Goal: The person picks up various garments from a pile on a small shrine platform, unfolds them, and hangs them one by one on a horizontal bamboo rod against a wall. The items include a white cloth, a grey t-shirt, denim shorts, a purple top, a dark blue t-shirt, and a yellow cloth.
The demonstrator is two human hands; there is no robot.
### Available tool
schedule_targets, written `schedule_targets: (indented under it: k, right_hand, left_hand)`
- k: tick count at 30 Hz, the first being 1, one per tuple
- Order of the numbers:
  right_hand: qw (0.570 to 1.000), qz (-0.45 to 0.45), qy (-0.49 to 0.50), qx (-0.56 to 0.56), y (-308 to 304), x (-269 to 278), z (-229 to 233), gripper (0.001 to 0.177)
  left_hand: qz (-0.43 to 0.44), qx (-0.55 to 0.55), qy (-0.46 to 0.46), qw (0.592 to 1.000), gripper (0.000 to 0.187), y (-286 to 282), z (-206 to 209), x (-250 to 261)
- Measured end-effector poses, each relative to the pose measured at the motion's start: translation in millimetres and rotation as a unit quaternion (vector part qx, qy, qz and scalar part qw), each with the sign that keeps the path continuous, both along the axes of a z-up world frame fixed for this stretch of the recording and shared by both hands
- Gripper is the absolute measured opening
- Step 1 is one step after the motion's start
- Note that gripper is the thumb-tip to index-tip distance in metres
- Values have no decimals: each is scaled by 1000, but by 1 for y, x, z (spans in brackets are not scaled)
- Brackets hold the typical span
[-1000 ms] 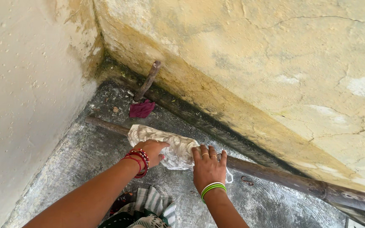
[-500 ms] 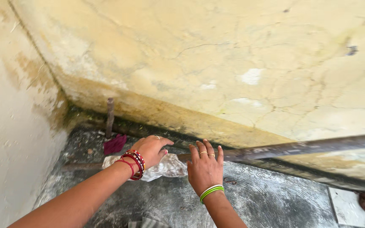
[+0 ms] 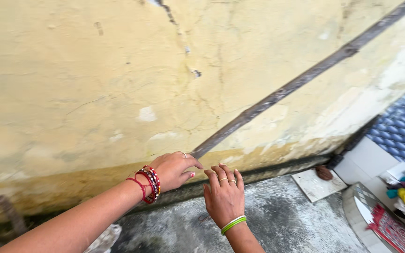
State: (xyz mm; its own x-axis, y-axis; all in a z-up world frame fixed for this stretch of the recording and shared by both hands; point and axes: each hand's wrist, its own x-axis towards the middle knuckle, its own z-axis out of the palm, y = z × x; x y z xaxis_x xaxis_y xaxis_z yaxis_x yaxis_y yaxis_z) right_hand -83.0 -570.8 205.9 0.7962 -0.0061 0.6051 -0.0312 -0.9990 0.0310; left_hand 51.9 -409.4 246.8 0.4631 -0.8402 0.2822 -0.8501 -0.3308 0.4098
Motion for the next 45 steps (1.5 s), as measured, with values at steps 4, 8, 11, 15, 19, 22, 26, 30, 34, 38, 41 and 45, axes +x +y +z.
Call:
schedule_targets:
  k: [4,8,11,15,19,22,26,30,34,38,41,45]
  right_hand:
    - [996,-81,-33,4,-81,-49,6,37]
    - [984,-168,-54,9,-157,-105,5,37]
    - [971,-231,-52,27,-201,-151,1,39]
    - [951,-302,-59,46,-252,-196,-4,42]
    - [926,-367,-20,87,-301,-227,-11,47]
    - [906,-407,11,118,-342,-245,-14,52]
    - [877,-446,56,168,-411,-257,-19,58]
    - [865,-459,70,190,-487,-264,-33,59]
    - [853,-463,101,220,-559,-281,-35,58]
    - [836,-491,97,226,-628,-323,-37,58]
    - [825,-505,87,237,-667,-358,-43,55]
    - [803,-528,105,254,-739,-408,-49,56]
  left_hand:
    - [-116,-61,-61,989,26,-98,15,-19]
    - [-140,-42,-67,987,27,-200,13,-54]
    - [-164,-37,-93,981,31,-260,7,-87]
    - [-165,21,-79,983,34,-327,1,-123]
    - [-194,18,-83,977,35,-393,-8,-147]
    - [-194,47,-86,976,35,-448,-17,-164]
    - [-237,21,-84,968,37,-532,-30,-180]
    - [-252,34,-81,964,37,-626,-50,-199]
    - [-262,73,-74,960,37,-713,-54,-223]
    - [-309,68,-72,946,40,-796,-58,-259]
    - [-330,61,-60,940,40,-851,-67,-290]
    - [-333,73,-51,939,42,-921,-82,-337]
